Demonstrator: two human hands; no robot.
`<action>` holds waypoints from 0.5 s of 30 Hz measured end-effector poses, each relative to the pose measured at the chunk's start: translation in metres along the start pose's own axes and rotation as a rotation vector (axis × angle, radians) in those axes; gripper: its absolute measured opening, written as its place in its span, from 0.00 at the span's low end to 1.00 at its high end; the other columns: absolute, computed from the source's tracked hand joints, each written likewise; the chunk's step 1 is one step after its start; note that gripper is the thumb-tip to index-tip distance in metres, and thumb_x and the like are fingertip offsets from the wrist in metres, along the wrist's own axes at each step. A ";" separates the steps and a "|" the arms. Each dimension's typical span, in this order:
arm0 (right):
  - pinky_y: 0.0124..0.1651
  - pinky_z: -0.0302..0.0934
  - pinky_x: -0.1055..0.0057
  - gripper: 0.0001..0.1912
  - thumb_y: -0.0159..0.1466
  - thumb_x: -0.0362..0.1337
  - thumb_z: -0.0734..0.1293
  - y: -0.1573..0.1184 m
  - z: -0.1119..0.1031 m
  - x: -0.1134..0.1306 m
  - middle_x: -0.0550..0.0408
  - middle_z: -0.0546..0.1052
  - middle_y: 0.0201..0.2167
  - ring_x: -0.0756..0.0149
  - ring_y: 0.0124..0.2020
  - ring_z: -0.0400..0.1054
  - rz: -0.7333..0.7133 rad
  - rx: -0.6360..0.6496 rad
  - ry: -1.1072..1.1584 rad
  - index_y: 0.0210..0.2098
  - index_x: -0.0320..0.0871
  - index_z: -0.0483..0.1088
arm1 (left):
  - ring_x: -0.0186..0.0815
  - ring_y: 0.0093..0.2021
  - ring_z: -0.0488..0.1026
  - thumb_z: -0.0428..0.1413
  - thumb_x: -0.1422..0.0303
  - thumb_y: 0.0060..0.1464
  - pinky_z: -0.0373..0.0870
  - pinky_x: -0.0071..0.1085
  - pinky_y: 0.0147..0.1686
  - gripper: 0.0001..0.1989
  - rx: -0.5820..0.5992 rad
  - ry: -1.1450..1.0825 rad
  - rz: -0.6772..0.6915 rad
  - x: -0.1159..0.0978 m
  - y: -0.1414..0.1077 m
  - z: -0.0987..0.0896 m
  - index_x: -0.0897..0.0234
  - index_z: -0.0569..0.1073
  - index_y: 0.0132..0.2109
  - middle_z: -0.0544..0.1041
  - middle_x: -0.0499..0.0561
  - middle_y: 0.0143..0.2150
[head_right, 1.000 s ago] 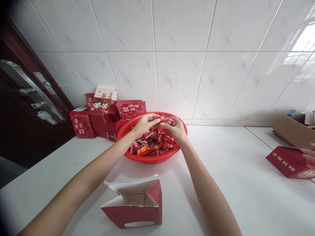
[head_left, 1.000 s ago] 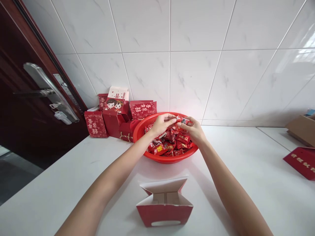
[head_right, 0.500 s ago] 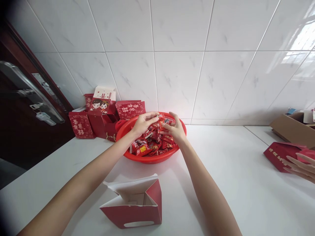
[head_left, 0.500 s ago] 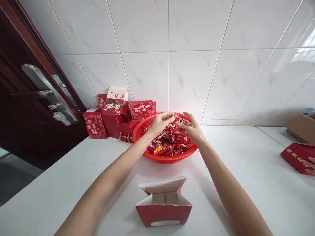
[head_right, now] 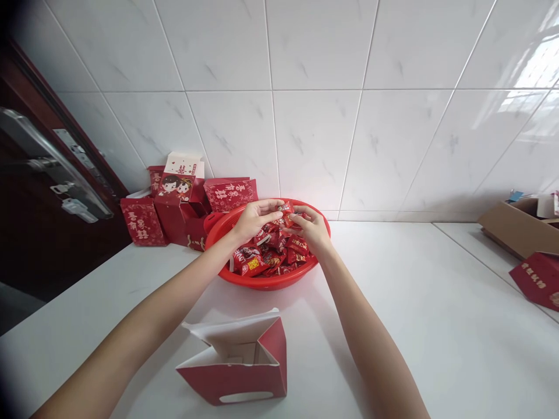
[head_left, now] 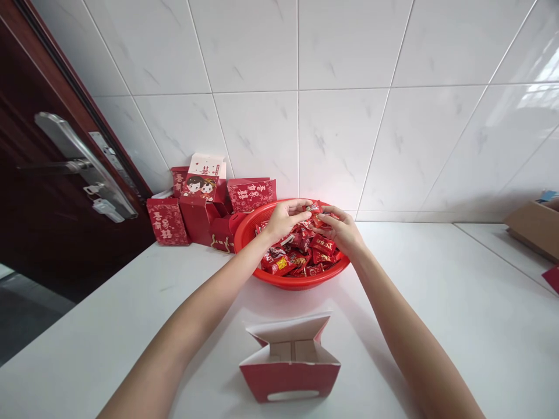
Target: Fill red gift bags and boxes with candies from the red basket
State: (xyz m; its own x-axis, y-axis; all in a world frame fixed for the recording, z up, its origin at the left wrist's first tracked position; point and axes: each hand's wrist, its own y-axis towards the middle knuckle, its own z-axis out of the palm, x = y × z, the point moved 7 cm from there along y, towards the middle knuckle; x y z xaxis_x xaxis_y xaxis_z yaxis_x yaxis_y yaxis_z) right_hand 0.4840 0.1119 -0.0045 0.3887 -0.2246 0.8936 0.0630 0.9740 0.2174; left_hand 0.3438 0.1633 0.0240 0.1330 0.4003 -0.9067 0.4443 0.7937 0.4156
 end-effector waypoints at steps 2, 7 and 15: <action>0.46 0.77 0.62 0.20 0.43 0.45 0.83 0.000 0.001 0.002 0.61 0.75 0.26 0.67 0.34 0.73 -0.007 -0.006 0.024 0.32 0.45 0.79 | 0.45 0.47 0.79 0.71 0.62 0.42 0.75 0.42 0.52 0.21 0.007 -0.006 -0.002 0.000 0.000 0.000 0.67 0.81 0.44 0.84 0.57 0.45; 0.45 0.77 0.62 0.22 0.42 0.49 0.84 0.000 -0.002 0.002 0.60 0.76 0.28 0.68 0.33 0.73 -0.018 -0.032 -0.009 0.28 0.44 0.77 | 0.43 0.45 0.80 0.73 0.62 0.39 0.74 0.42 0.52 0.21 0.035 -0.019 -0.013 0.001 0.000 0.002 0.67 0.81 0.42 0.84 0.56 0.42; 0.40 0.77 0.61 0.26 0.35 0.50 0.85 -0.002 -0.004 0.000 0.59 0.75 0.24 0.65 0.30 0.74 0.029 -0.057 -0.038 0.24 0.43 0.73 | 0.40 0.39 0.79 0.73 0.65 0.38 0.76 0.37 0.44 0.22 0.072 0.069 -0.030 -0.004 -0.001 0.000 0.66 0.82 0.43 0.84 0.54 0.38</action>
State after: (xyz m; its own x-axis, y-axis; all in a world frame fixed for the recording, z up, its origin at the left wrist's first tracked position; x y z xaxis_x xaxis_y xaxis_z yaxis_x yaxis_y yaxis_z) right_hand 0.4877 0.1105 -0.0067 0.3562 -0.1957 0.9137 0.1045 0.9800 0.1692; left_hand 0.3427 0.1611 0.0275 0.0587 0.4093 -0.9105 0.5100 0.7718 0.3798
